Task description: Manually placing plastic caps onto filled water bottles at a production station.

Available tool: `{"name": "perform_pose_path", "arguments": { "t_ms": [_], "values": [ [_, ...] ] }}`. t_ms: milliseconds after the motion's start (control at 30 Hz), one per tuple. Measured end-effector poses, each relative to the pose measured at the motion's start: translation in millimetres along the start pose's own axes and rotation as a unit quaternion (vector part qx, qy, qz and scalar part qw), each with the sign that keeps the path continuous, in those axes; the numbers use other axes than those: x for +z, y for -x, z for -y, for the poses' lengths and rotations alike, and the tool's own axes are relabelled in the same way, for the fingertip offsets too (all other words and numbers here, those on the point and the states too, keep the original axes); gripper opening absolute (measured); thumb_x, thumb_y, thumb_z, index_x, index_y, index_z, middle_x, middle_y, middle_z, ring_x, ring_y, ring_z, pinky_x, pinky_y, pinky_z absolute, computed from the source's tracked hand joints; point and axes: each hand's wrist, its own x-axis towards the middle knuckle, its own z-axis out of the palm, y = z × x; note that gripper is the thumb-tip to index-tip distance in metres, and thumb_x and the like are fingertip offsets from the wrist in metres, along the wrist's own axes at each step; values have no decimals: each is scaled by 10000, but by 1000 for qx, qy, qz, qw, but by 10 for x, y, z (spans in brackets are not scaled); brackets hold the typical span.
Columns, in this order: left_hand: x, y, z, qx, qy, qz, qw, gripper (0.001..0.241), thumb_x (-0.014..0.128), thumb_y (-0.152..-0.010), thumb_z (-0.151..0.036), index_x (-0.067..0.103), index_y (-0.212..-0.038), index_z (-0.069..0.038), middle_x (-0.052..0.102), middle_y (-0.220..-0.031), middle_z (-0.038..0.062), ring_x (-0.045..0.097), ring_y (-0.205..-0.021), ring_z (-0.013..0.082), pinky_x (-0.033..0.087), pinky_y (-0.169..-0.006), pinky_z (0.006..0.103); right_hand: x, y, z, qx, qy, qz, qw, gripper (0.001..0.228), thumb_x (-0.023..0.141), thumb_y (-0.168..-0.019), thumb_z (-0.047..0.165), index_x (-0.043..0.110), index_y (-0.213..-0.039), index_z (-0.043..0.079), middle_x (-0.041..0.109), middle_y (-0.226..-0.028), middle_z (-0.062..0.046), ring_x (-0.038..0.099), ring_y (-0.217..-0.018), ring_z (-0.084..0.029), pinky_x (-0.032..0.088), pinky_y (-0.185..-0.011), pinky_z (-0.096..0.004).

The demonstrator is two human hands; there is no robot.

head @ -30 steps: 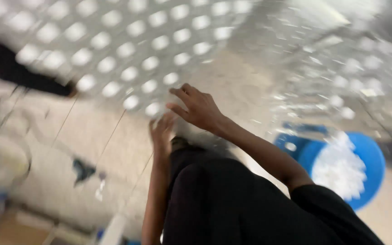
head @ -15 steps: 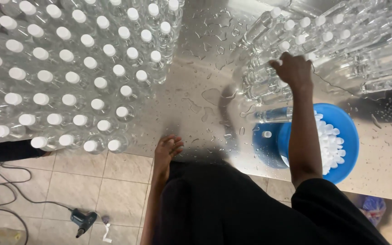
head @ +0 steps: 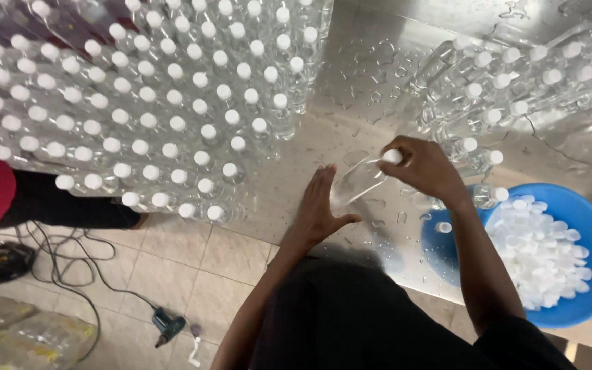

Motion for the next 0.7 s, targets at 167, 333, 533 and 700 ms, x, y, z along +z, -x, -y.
{"name": "perform_pose_path", "arguments": {
  "t_ms": [167,333,533,700],
  "values": [
    [-363,-93,-147,-229,156,122,953,973,868,-819,-601,460,-1623,-234,741,-1361,148,722,-1229,368,568,-1081,521,386,-234,-213,-15,-153,-4,988,389,759,-1036,357,728,-1332,107,760,-952,-204,739,-905,-338,552,-855,-499],
    [-35,20,471,-327,274,60,903,845,971,-790,-568,647,-1465,-175,805,-1198,157,813,-984,286,687,-803,399,505,-299,-456,-48,-33,-24,998,497,706,-1099,336,618,-1492,46,759,-1071,-292,729,-1067,-515,555,-882,-622],
    [-161,109,307,-361,225,101,899,895,837,-809,-622,605,-1501,-102,751,-1311,218,710,-1273,439,589,-1039,600,711,-358,-718,-6,-14,74,997,397,672,-1112,275,679,-1471,104,770,-1223,-173,709,-1237,-371,565,-1031,-516],
    [-62,102,387,-328,355,110,868,792,911,-869,-480,588,-1454,-55,731,-1289,268,737,-1181,384,681,-900,456,742,-418,-462,-110,-92,90,986,412,571,-1150,167,594,-1545,52,627,-1524,-259,620,-1376,-482,548,-1099,-606]
  ]
}}
